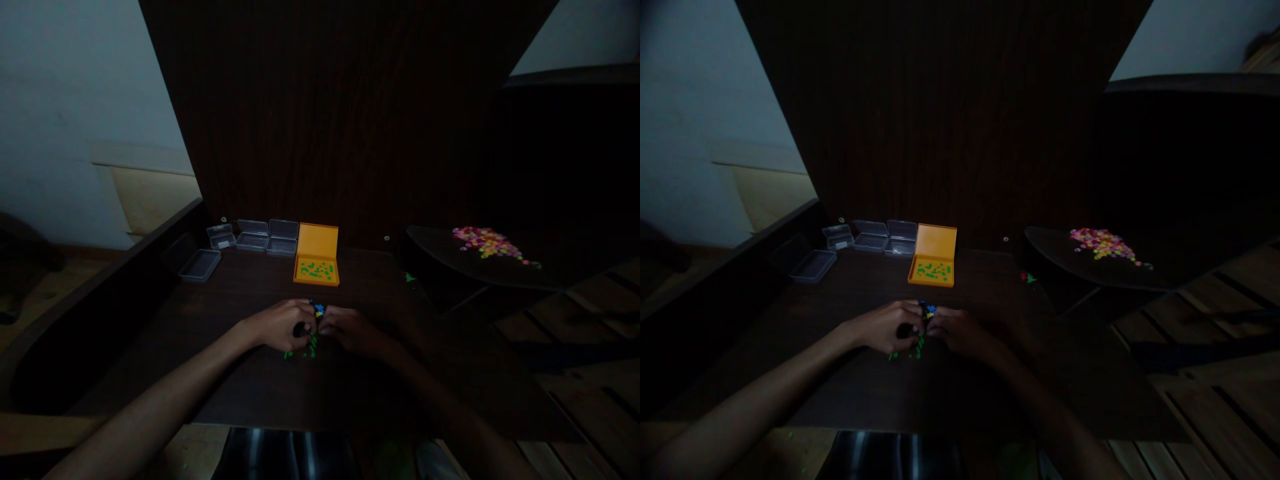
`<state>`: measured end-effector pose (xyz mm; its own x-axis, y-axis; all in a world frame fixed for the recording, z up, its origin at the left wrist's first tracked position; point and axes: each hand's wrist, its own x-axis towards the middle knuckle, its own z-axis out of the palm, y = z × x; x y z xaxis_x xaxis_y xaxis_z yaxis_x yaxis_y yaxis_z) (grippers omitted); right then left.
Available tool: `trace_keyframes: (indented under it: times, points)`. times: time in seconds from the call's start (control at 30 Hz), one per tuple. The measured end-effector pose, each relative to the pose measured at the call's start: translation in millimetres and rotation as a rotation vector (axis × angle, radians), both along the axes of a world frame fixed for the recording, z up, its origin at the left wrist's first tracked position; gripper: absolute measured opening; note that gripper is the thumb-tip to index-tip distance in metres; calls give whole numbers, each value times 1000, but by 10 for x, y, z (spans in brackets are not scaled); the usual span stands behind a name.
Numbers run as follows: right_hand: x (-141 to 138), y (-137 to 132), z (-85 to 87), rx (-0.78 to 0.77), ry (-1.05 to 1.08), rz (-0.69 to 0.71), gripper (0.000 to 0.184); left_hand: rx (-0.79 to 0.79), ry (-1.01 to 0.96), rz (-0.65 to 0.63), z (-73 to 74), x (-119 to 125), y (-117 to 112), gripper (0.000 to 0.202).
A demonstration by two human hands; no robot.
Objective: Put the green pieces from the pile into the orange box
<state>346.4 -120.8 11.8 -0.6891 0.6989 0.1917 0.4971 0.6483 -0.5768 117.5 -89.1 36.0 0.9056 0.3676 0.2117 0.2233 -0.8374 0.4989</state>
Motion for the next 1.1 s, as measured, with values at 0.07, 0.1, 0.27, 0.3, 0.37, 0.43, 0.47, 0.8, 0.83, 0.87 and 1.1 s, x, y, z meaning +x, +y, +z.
trace_keyframes:
  times: [0.07,0.1,0.27,0.3,0.37,0.43,0.47,0.8,0.83,0.87,1.1]
  points:
    - [10,-16,-5,25,-28,-5,17,7,17,9,-3,-10,-15,13]
    - [15,-23,-3,36,-45,-9,19,9,27,15,-4,-12,-21,13]
    - [79,-25,22,85,-104,-54,21,17,57,31,-26,0,-53,11]
    - [98,-20,29,91,-124,-79,21,19,53,28,-30,3,-57,11]
    - [134,-12,42,101,-182,-126,20,25,39,17,-35,6,-62,12]
    - [157,-10,53,119,-243,-158,20,35,25,7,-37,4,-61,13]
    - [161,-14,58,126,-270,-165,20,41,22,4,-37,2,-60,13]
    - [100,-85,132,132,-380,-243,27,27,54,23,-21,-30,-51,12]
    - [97,-89,140,134,-368,-245,27,25,58,33,-19,-33,-56,12]
    - [94,-93,146,134,-358,-241,26,23,63,41,-18,-35,-62,13]
    - [95,-93,153,122,-366,-214,18,36,67,52,-19,-27,-77,12]
